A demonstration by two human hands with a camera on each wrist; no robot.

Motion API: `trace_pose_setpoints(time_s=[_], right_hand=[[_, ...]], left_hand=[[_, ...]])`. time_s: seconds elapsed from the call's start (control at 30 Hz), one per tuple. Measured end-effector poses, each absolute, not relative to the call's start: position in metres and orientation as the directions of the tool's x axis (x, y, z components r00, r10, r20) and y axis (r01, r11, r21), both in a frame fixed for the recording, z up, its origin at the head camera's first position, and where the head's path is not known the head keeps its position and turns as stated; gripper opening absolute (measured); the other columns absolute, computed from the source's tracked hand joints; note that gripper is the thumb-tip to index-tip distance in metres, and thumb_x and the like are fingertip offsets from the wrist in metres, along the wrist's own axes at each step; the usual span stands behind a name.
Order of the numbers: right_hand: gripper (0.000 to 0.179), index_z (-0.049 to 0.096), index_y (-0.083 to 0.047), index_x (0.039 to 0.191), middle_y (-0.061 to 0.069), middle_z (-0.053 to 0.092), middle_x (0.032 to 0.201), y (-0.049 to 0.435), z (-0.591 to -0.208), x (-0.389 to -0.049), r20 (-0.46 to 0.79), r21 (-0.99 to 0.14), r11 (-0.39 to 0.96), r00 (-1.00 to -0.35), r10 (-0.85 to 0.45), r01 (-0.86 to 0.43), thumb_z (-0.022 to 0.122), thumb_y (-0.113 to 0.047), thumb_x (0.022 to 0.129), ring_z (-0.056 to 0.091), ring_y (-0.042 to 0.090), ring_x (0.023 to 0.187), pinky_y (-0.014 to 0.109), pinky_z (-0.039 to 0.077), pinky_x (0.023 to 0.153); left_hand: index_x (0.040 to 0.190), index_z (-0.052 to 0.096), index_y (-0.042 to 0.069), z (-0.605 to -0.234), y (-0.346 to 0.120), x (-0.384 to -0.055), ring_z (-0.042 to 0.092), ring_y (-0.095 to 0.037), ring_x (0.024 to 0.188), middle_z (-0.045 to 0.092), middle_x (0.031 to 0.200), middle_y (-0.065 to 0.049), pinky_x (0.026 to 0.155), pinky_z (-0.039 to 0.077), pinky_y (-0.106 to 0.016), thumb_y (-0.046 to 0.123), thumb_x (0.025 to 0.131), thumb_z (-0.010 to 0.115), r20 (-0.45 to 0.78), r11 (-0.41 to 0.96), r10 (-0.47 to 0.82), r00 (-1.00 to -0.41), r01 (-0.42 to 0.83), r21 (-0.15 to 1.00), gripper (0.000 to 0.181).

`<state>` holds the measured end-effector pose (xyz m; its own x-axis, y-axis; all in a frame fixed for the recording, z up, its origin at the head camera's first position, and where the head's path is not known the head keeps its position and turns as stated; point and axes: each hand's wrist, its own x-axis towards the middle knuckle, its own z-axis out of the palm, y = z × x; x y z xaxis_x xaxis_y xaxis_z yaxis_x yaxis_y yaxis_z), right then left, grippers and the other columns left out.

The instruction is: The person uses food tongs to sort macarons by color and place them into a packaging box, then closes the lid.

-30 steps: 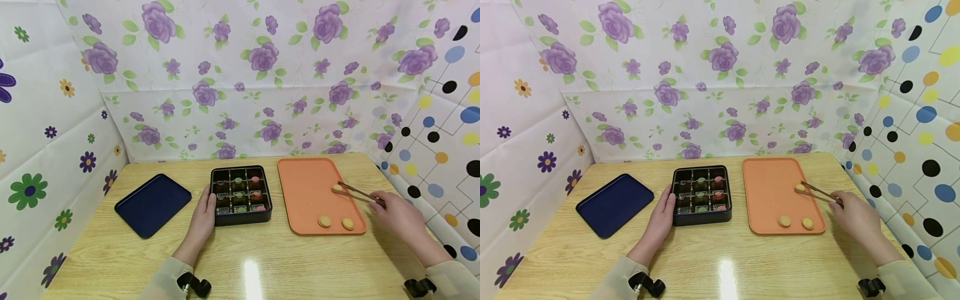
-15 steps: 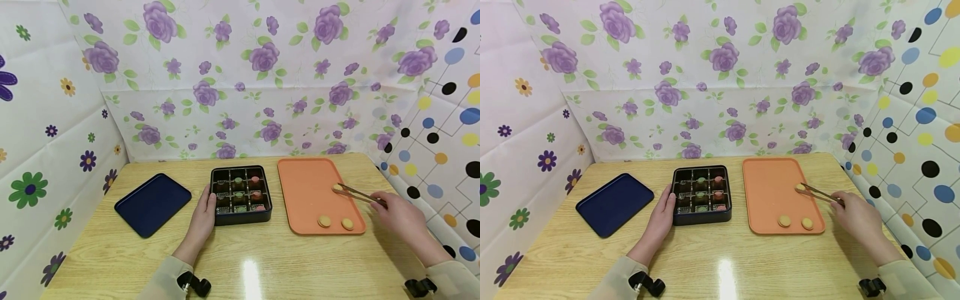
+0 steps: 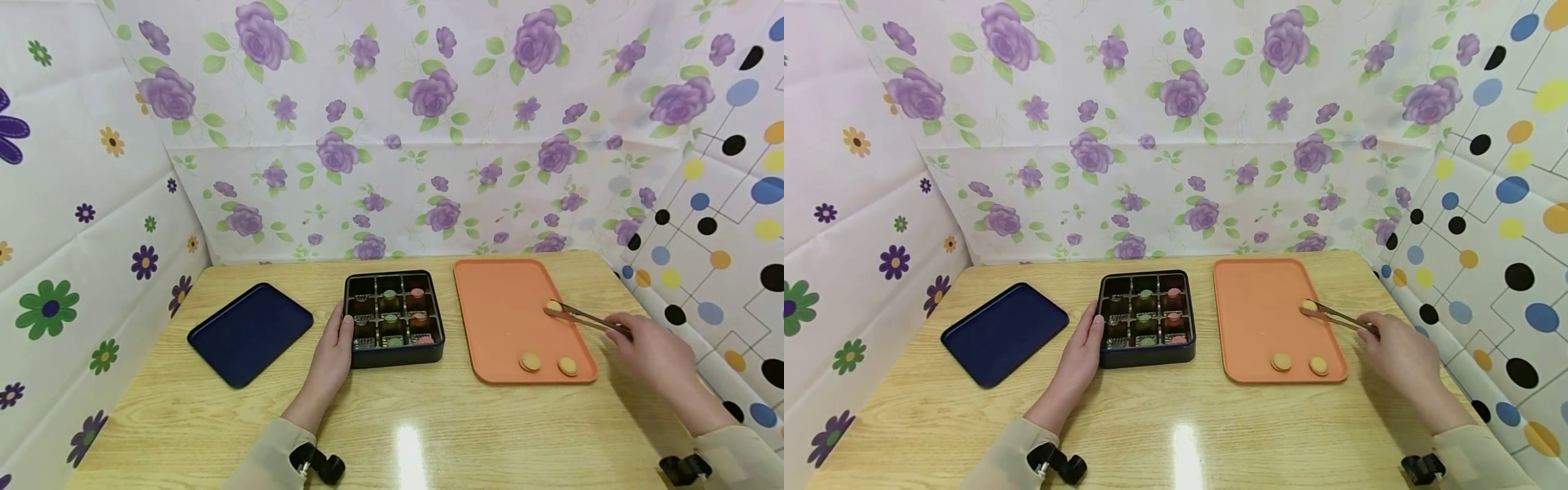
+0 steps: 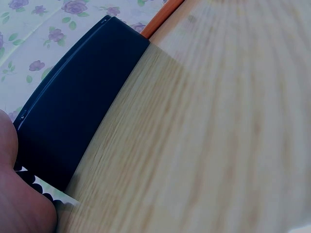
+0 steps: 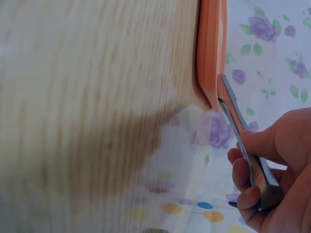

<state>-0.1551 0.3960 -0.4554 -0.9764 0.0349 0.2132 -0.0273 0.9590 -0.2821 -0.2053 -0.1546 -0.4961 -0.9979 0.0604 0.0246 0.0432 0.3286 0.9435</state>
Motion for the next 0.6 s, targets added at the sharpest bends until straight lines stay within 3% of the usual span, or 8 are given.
trace_pose_setpoints(time_s=[0.3, 0.6], right_hand=[[0.026, 0.075, -0.002, 0.128, 0.028, 0.076, 0.116, 0.3924, -0.4553, -0.155, 0.223, -0.282, 0.959, -0.974, 0.044, -0.021, 0.074, -0.017, 0.107, 0.072, 0.039, 0.084, 0.044, 0.047, 0.054], [0.026, 0.075, -0.002, 0.129, 0.023, 0.077, 0.108, 0.386, -0.4536, -0.156, 0.254, -0.288, 0.957, -0.967, 0.028, -0.048, 0.073, -0.017, 0.109, 0.068, 0.03, 0.077, 0.04, 0.044, 0.053]], left_hand=[[0.18, 0.013, 0.021, -0.4963, -0.1546, -0.2061, 0.012, -0.035, 0.169, 0.012, 0.184, -0.007, 0.132, 0.017, -0.064, 0.046, 0.123, 0.034, 0.027, 0.335, 0.062, -0.998, 0.046, 0.941, 0.066], [0.18, 0.012, 0.022, -0.4965, -0.1548, -0.2054, 0.012, -0.035, 0.169, 0.012, 0.184, -0.007, 0.132, 0.018, -0.064, 0.056, 0.121, 0.033, 0.027, 0.341, 0.066, -0.997, 0.048, 0.939, 0.072]])
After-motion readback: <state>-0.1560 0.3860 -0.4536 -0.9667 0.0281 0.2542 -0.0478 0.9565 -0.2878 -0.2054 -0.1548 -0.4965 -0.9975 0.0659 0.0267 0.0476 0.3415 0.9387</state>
